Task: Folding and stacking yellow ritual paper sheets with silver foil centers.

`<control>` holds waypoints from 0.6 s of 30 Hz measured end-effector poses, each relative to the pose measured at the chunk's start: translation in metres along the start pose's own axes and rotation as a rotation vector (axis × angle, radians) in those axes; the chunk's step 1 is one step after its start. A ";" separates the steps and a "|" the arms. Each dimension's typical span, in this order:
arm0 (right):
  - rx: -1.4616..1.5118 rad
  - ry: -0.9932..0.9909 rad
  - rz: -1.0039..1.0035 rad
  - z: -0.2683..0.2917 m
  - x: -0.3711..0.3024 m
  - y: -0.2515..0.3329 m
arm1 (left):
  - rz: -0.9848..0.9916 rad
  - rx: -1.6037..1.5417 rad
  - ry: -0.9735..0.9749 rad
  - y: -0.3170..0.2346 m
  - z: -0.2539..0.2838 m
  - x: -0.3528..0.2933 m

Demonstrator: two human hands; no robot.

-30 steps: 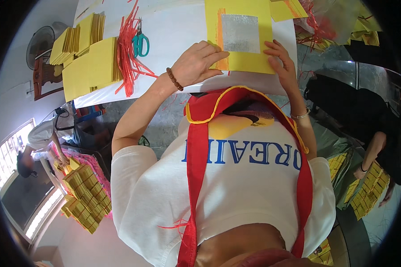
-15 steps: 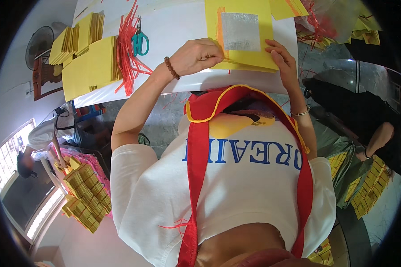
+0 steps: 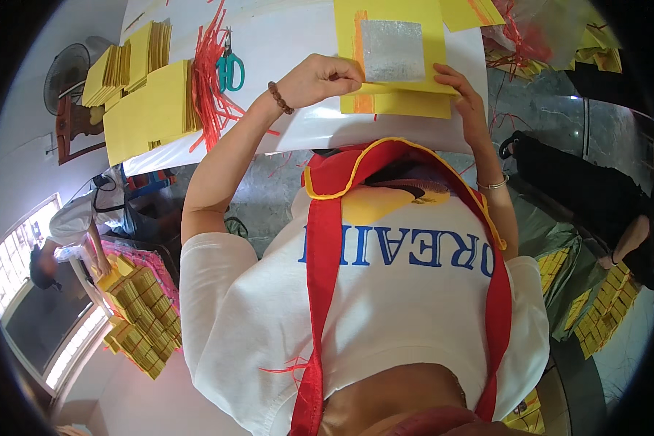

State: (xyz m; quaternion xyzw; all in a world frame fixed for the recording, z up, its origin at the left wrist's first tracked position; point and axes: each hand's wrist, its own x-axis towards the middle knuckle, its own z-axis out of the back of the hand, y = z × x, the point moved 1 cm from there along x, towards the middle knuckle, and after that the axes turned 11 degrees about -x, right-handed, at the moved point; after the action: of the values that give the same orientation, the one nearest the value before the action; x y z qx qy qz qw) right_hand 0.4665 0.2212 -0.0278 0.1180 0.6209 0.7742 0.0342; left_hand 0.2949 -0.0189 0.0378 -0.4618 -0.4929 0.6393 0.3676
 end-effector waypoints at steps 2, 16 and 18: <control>-0.053 0.031 0.006 0.000 0.001 0.003 | 0.010 -0.051 -0.022 0.004 0.002 0.000; -0.091 -0.037 -0.137 -0.006 0.006 0.009 | 0.020 -0.168 -0.033 0.014 0.006 0.004; -0.093 -0.043 -0.142 -0.007 0.006 0.010 | -0.003 -0.156 -0.030 0.016 0.006 0.004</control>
State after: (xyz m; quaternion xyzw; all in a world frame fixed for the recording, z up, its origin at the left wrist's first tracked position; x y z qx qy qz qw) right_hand 0.4603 0.2135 -0.0184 0.0886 0.5903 0.7950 0.1076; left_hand 0.2879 -0.0210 0.0222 -0.4787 -0.5473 0.6051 0.3243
